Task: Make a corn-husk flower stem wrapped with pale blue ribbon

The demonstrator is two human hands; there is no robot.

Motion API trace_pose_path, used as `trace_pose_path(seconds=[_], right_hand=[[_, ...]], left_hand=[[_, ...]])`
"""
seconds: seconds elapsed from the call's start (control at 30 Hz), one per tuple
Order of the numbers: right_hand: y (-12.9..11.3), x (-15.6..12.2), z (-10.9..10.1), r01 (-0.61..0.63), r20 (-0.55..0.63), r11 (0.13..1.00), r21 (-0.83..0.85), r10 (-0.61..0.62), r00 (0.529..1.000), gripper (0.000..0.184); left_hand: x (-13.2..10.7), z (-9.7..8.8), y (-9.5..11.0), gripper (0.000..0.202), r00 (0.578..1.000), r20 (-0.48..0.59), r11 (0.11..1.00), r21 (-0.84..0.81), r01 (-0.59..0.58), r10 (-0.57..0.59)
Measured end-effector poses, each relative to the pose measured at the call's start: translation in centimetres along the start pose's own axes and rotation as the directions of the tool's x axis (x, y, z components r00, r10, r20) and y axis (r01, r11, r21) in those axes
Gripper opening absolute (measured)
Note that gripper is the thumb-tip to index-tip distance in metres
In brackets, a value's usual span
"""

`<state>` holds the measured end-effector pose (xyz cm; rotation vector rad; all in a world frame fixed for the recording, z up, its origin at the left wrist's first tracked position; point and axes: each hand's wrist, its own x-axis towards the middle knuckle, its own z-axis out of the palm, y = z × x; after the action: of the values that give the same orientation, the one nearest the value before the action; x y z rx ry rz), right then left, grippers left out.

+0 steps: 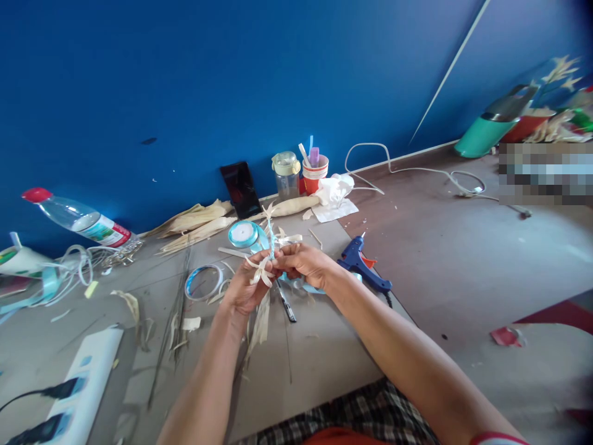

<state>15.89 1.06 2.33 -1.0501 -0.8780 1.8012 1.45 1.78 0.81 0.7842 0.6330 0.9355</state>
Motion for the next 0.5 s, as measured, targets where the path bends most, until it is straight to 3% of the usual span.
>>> trace_pose_path(seconds=[0.3,0.5], right_hand=[[-0.4,-0.4,-0.6,-0.011,0.159,0.999,-0.052,0.019,0.987,0.024],[-0.7,-0.6,-0.5,0.017,0.133,0.993,-0.117,-0.001,0.991,0.016]], left_hand=[[-0.7,0.2,0.8,0.022,0.997,0.052,0.998,0.044,0.048,-0.050],[-0.7,-0.1,1.2,0.019,0.994,0.077,0.994,0.084,0.074,-0.080]])
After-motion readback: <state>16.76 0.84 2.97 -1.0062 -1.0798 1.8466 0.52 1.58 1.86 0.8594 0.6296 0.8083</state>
